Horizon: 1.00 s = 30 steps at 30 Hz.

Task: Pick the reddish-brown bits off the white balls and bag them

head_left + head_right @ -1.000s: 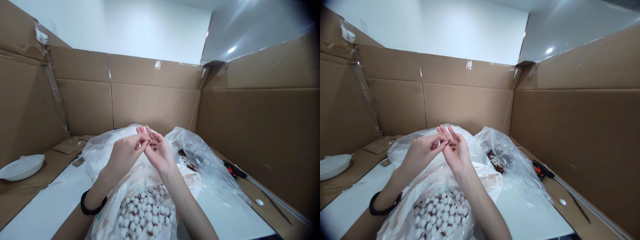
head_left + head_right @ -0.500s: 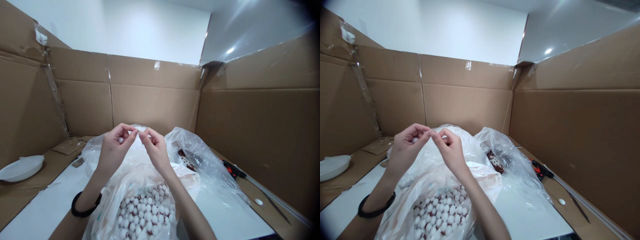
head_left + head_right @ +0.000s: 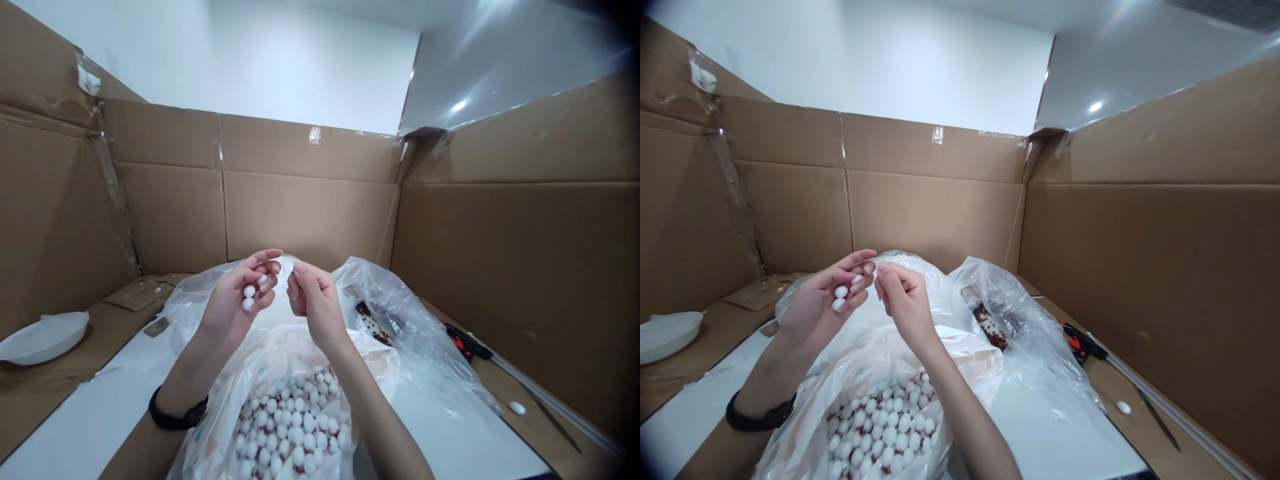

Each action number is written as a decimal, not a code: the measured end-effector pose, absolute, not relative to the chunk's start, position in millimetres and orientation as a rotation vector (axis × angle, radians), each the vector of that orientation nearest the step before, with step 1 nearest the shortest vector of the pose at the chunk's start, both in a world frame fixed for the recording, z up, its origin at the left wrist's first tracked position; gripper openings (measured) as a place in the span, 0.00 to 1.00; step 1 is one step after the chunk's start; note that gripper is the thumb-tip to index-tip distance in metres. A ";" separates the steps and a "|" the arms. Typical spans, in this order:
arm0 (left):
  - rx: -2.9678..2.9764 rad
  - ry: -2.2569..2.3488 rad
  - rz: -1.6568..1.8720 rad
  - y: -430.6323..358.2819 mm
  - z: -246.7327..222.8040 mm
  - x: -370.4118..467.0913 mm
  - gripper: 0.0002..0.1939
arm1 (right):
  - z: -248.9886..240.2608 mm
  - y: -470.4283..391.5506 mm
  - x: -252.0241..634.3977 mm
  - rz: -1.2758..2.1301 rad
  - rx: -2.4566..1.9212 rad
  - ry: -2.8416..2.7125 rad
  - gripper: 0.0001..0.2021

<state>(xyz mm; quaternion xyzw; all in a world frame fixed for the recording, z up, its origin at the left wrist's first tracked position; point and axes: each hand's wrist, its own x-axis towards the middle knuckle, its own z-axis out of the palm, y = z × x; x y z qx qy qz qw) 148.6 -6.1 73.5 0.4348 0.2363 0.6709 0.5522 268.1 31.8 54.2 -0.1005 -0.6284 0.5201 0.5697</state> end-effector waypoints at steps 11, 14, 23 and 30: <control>0.974 0.521 1.433 4.4 66.4 147.4 0.06 | 55.7 37.3 267.7 1.437 -0.246 -1.449 0.22; 1.030 0.539 1.475 -1.3 68.6 148.2 0.06 | 56.6 35.3 267.9 1.426 -0.213 -1.476 0.22; 1.383 0.632 1.546 -0.2 65.5 150.8 0.09 | 60.4 19.7 276.4 1.338 -0.168 -1.499 0.22; 1.400 0.698 1.696 -5.6 67.8 152.0 0.10 | 59.4 16.6 275.9 1.249 -0.161 -1.535 0.22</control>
